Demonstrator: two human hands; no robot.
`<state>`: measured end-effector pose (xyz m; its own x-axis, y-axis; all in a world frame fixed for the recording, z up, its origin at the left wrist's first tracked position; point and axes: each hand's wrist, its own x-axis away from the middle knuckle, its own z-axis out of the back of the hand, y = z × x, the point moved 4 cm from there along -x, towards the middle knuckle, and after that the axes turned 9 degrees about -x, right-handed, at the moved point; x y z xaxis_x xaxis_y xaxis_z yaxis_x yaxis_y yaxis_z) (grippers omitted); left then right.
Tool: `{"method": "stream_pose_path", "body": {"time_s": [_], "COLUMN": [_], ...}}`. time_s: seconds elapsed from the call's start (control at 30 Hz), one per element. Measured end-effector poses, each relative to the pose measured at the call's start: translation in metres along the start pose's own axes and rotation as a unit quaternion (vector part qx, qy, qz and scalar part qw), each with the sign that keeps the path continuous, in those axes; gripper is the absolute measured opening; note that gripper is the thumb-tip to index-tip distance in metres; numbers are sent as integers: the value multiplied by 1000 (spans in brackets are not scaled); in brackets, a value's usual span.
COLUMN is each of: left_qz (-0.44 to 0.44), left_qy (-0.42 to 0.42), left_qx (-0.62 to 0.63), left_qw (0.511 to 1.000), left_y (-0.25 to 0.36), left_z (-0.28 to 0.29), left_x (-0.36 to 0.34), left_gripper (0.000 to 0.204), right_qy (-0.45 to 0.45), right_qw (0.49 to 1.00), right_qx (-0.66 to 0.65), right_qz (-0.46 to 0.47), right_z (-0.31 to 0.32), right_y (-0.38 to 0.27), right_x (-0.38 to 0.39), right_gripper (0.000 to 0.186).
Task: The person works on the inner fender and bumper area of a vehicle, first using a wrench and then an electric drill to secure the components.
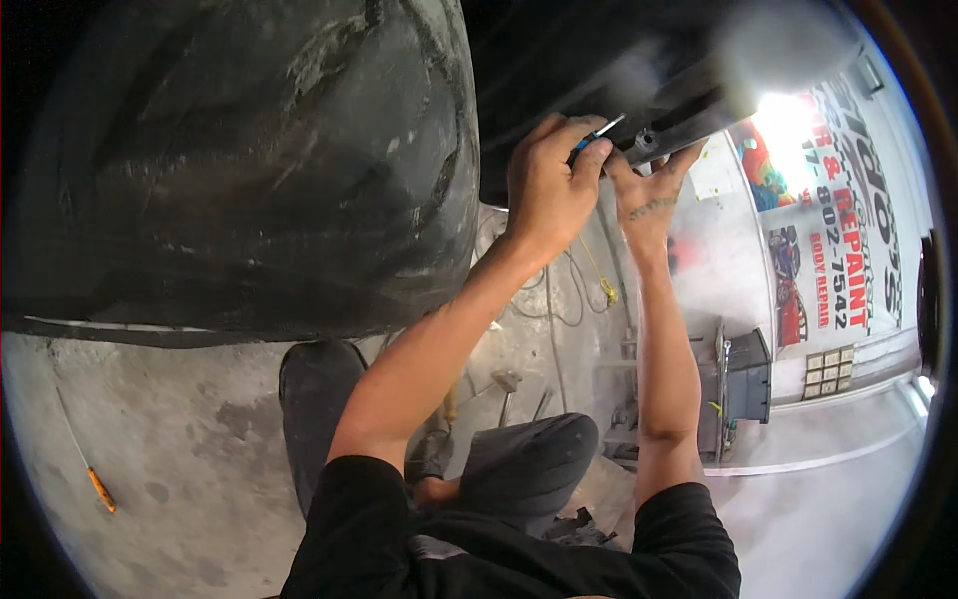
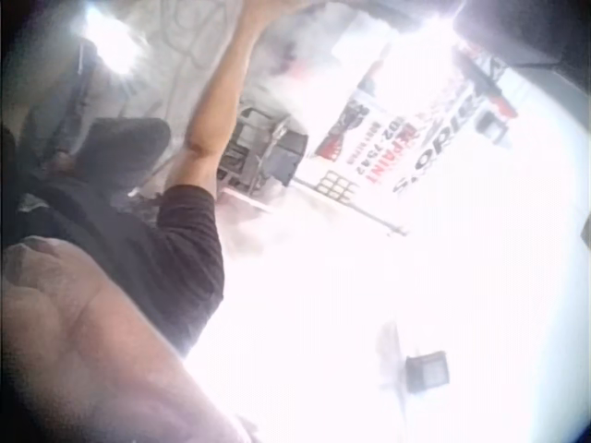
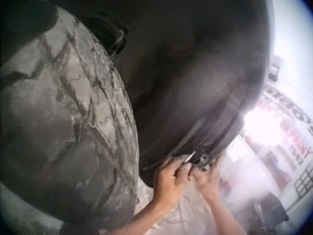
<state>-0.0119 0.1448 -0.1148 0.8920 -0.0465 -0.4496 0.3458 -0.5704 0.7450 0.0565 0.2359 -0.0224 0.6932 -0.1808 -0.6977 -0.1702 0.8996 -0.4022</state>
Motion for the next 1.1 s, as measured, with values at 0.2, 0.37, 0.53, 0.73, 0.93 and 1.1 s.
{"method": "stream_pose_path", "body": {"time_s": [0.2,0.37,0.53,0.73,0.93,1.1], "left_qz": [-34,-44,-34,-16,-36,-220], "left_qy": [-10,-24,-40,9,0,12], "left_qx": [-4,-47,-77,-88,-108,-270], "left_qw": [999,998,996,996,994,937], "left_y": [4,10,2,20,28,65], "left_z": [2,0,-4,-12,-20,-26], "left_x": [-6,-1,-5,-14,-33,-37], "left_gripper": [21,20,21,34,36,36], "right_qy": [-25,-1,7,12,36,55], "right_qw": [995,1000,1000,999,998,994], "right_qx": [84,23,13,39,37,38], "right_qz": [57,-11,-14,-7,32,91], "right_z": [6,10,6,18,22,25], "right_y": [10,13,11,14,20,26], "right_x": [-2,-2,-2,-1,5,6], "right_gripper": [113,117,122,125,122,120]}}
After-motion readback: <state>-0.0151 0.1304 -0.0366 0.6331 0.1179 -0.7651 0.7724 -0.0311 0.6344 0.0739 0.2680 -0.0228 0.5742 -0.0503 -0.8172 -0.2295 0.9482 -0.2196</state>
